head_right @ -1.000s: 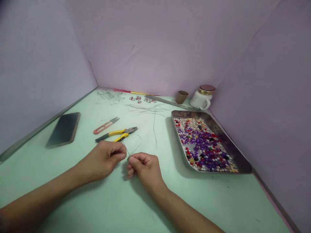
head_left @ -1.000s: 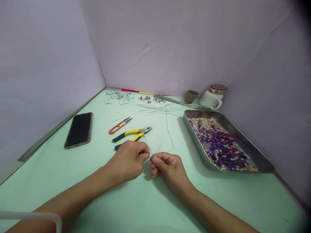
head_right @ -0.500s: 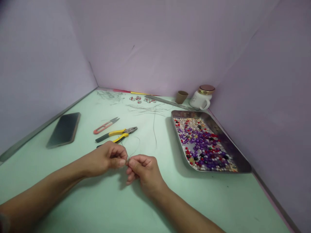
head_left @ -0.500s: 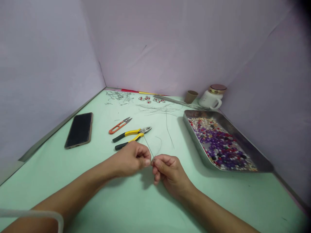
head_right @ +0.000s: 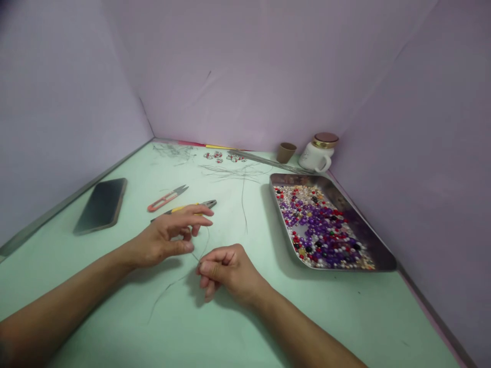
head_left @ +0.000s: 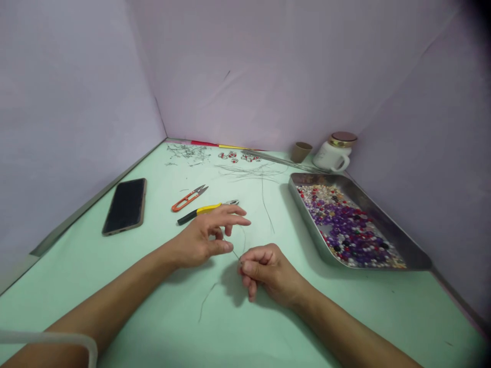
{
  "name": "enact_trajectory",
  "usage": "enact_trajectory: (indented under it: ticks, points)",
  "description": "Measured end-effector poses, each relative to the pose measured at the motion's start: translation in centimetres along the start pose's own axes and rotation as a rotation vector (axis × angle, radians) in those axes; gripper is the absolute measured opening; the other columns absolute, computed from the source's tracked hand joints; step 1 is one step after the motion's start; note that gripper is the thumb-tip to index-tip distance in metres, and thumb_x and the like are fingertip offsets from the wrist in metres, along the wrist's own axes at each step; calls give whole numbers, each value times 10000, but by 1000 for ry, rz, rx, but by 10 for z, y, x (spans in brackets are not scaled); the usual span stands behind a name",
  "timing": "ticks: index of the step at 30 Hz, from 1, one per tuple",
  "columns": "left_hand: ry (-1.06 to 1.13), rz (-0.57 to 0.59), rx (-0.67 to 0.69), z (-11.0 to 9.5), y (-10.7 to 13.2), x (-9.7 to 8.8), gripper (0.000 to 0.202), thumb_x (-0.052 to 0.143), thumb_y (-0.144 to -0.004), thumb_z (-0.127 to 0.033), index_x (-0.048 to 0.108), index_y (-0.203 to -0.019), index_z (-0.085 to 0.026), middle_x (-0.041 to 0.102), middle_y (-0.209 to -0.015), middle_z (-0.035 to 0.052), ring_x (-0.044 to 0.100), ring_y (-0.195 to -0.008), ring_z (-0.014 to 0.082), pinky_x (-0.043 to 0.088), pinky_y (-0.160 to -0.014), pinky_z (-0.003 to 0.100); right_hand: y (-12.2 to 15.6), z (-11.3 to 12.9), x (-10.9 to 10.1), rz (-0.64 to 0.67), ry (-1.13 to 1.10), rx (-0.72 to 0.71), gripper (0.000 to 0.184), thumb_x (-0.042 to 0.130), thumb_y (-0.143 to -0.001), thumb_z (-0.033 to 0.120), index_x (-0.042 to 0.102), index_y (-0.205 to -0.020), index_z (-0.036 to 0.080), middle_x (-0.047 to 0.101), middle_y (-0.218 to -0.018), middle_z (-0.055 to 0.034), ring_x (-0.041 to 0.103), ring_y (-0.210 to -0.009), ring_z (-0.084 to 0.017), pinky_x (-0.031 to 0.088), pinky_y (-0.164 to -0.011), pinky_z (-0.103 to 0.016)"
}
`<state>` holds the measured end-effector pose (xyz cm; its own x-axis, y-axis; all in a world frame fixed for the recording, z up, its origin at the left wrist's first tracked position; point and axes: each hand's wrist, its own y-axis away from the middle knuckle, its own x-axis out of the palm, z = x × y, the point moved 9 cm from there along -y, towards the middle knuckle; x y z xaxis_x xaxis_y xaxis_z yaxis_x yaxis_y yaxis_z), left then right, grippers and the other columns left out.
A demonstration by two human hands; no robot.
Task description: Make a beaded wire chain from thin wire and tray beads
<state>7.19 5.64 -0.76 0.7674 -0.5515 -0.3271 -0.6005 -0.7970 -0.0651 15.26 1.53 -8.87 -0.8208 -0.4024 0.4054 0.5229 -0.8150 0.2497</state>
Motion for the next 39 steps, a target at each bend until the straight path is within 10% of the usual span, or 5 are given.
enact_trajectory:
  ticks: [12, 18, 25, 34, 39]
  points:
    - [-71, 199, -56, 4, 2, 21, 97, 582, -689, -195, 597, -619, -129, 484, -610, -24, 413, -576, 83, 342, -562, 209, 8, -5, 20, 161, 160, 138, 244, 667, -634, 351, 629, -625, 111, 566, -475, 15, 518, -361, -76, 409, -375, -175]
    - [43, 139, -162, 23, 1, 31, 130, 560, -677, -225, 496, -600, -141, 456, -543, -42, 378, -511, 75, 308, -476, 198, 13, 20, 25, 87, 451, -139, 265, 548, -750, 274, 585, -531, 129, 520, -466, 9, 476, -403, -81, 391, -432, -198]
    - [-40, 12, -235, 33, 0, 26, 158, 544, -670, -216, 444, -564, -155, 382, -472, -78, 300, -447, 55, 244, -413, 182, 25, 50, 27, -56, 841, -448, 258, 472, -797, 211, 602, -580, 159, 539, -482, 2, 497, -453, -98, 396, -498, -206]
    - [-401, -304, -68, 9, -2, -19, 147, 538, -704, -223, 650, -778, -164, 599, -957, 57, 534, -844, 165, 405, -667, 250, 9, 39, -15, -316, 654, -280, 223, 502, -771, 254, 576, -578, 168, 525, -480, 24, 493, -445, -96, 389, -473, -203]
    - [-394, -495, -96, -13, 15, -25, 174, 505, -731, -214, 666, -771, -161, 658, -785, 37, 571, -725, 153, 426, -642, 243, 6, 30, -26, -394, 464, -202, 189, 544, -737, 294, 581, -606, 163, 540, -521, 25, 504, -445, -92, 407, -466, -203]
